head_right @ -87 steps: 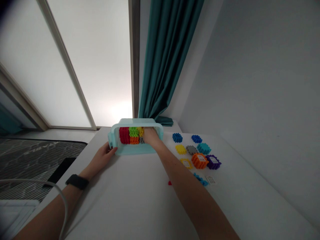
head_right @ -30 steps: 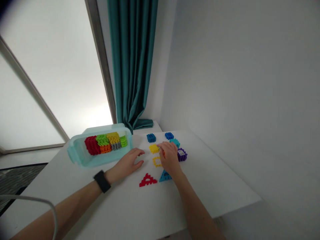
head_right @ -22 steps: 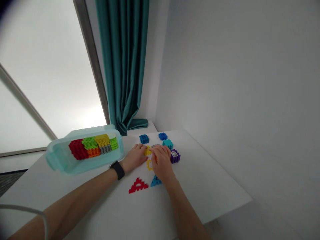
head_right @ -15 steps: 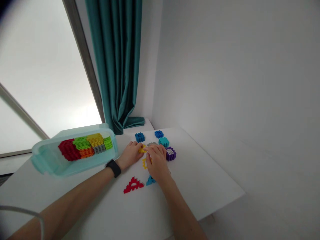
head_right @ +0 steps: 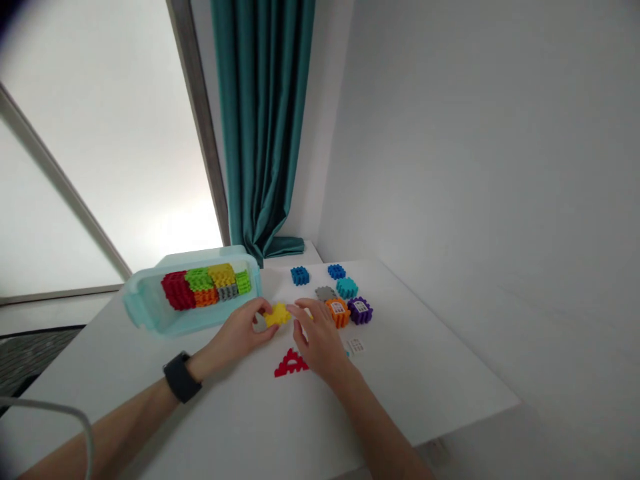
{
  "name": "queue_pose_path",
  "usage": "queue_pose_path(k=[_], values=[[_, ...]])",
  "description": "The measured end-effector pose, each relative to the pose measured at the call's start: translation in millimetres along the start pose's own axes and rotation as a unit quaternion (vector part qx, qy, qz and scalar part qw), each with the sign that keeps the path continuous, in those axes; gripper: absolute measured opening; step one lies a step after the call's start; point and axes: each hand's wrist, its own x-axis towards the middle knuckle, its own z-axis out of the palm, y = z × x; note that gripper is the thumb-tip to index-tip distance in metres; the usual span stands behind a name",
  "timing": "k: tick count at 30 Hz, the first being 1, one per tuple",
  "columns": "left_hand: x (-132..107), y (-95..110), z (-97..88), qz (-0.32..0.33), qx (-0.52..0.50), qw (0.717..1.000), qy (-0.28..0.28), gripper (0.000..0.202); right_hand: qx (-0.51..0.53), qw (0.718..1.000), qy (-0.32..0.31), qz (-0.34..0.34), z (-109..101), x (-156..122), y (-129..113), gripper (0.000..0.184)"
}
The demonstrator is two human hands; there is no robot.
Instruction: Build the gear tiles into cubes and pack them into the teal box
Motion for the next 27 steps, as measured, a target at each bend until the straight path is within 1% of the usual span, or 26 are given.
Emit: queue_pose_path(k=[2, 5, 7, 9, 12, 15, 18, 21, 23, 27], values=[[-14, -2, -17.9, -0.014, -0.026, 1.000, 0.005, 0.022, 0.004, 0.998, -0.039, -0.054, 5, 3, -16, 0.038], [-32, -4, -41.1, -0.034, -0.056, 0.998, 0.009, 0.022, 0.000, 0.990, -0.071, -0.123, 16, 13, -39, 0.030], [-41, -7, -53.6, -0.043, -0.069, 0.997, 0.015, 0.021, 0.002, 0.985, -0.078, -0.153, 25, 23, -51, 0.025], [-49, -10, -64.6, -0.051, -0.077, 0.995, 0.026, 0.021, 0.012, 0.982, -0.086, -0.167, 37, 35, -60, 0.023], [-61, -17, -79.5, -0.065, -0.088, 0.993, 0.046, 0.022, 0.036, 0.983, -0.092, -0.153, 58, 52, -69, 0.024], [-74, -30, -90.1, -0.081, -0.065, 0.992, 0.077, 0.028, 0.062, 0.987, -0.094, -0.111, 76, 63, -73, 0.023], [-86, -41, -93.0, -0.097, -0.057, 0.987, 0.111, 0.034, 0.068, 0.990, -0.091, -0.081, 88, 66, -76, 0.022], [-88, -46, -90.8, -0.101, -0.077, 0.985, 0.119, 0.038, 0.079, 0.990, -0.087, -0.078, 92, 62, -79, 0.022], [-84, -44, -89.0, -0.076, -0.070, 0.987, 0.126, 0.035, 0.106, 0.989, -0.083, -0.061, 91, 59, -80, 0.020], [-69, -39, -86.1, 0.008, -0.025, 0.993, 0.119, 0.017, 0.174, 0.983, -0.065, -0.010, 86, 57, -79, 0.013]])
